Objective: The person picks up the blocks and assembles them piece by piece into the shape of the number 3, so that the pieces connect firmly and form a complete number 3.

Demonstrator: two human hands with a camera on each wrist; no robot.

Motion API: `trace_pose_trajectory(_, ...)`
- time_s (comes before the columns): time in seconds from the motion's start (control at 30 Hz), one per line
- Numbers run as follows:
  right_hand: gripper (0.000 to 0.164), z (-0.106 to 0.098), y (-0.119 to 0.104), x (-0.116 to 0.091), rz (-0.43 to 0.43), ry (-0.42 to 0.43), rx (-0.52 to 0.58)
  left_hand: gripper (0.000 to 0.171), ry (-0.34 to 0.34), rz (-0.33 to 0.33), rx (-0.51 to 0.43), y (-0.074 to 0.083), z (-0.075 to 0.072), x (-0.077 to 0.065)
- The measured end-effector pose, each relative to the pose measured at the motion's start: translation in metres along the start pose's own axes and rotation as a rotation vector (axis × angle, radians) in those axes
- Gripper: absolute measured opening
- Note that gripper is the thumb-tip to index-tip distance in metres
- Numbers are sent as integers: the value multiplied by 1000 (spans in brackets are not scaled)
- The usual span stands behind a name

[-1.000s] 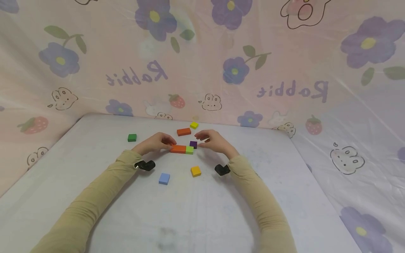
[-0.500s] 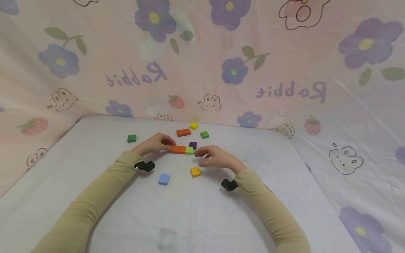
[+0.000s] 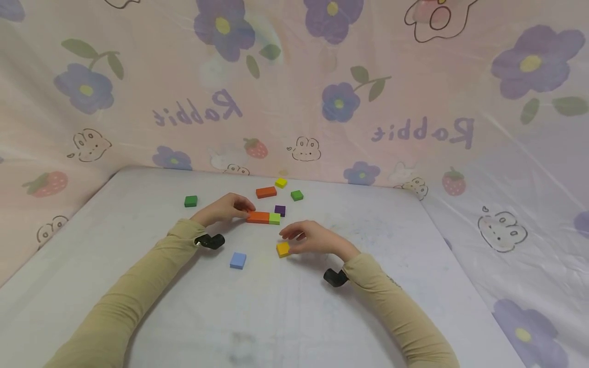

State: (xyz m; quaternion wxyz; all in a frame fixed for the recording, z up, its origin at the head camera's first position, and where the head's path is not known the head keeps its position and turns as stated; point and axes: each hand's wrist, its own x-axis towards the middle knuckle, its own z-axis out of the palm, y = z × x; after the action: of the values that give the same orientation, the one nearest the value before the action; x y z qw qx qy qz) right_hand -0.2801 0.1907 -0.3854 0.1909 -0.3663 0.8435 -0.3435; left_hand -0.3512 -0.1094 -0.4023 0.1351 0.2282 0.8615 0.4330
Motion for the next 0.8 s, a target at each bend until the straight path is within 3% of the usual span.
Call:
trace_pose_trajectory(0.17, 44, 3, 0, -2, 17, -4, -23, 23, 9, -31, 10, -1, 0, 3)
trace_pose_trajectory(0.53, 44, 8, 2, -2, 9, 11, -13, 23, 12, -33, 11, -2, 1, 4)
trace_pose_trajectory(0.8, 41, 11, 2, -1, 17, 32, -24, 20, -4, 12, -2, -1, -1, 1)
